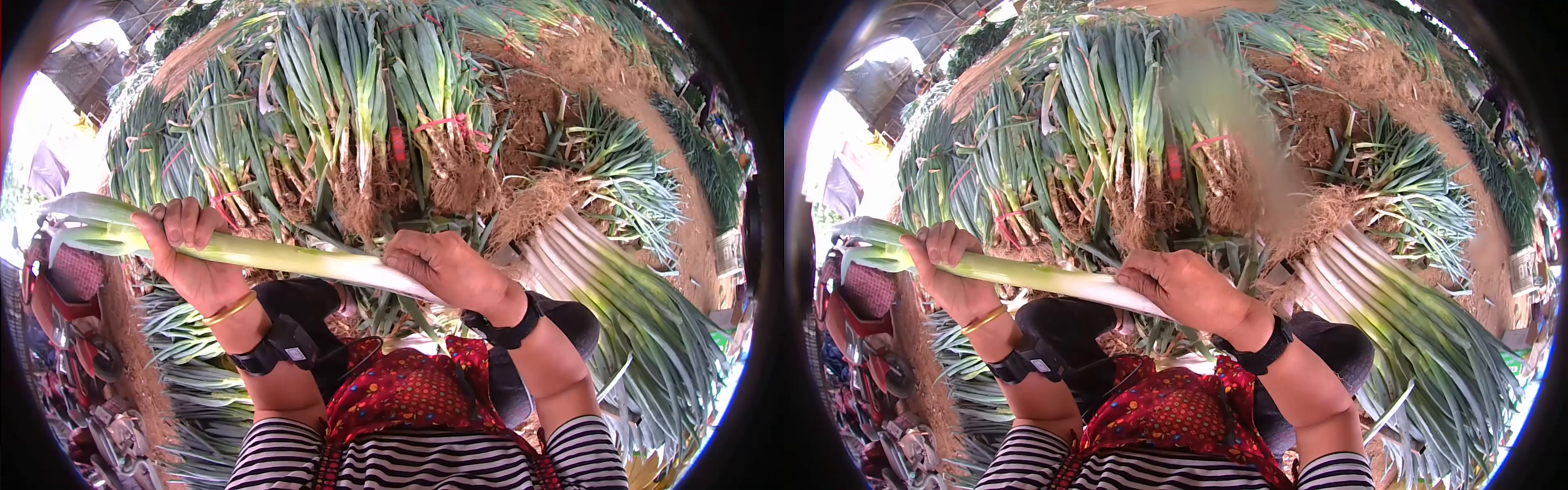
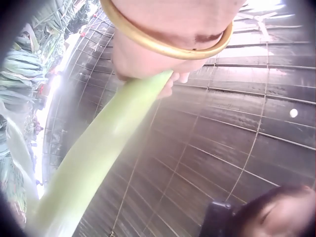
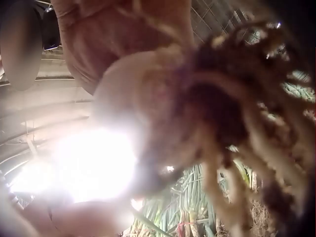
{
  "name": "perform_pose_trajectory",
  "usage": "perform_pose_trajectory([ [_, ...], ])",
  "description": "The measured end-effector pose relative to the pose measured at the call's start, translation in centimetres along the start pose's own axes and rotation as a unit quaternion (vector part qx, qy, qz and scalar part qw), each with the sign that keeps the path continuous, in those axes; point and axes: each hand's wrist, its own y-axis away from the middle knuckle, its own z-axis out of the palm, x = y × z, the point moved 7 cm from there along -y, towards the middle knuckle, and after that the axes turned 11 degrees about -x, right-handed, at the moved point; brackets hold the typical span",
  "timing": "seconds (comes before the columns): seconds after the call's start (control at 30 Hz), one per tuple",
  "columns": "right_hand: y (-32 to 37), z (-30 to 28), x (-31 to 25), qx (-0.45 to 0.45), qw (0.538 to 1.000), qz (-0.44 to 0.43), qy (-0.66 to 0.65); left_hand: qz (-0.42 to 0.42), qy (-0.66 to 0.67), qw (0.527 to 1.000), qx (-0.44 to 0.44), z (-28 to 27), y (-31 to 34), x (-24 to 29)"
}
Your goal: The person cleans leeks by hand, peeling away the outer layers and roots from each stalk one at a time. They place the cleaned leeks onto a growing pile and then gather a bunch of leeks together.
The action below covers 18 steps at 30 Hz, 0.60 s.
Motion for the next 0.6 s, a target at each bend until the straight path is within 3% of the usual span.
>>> perform_pose_trajectory([
  [0.33, 0.4, 1.2, 0.5, -0.025, 1.0, 0.008, 0.016, -0.015, 0.039, 0.998, -0.044, 1.1, 0.1, -0.6],
  [0.6, 1.0, 3.0, -0.5, -0.001, 0.999, 0.018, -0.048, -0.05, 0.043, 0.997, -0.048, 2.0, 0.2, -1.3],
])
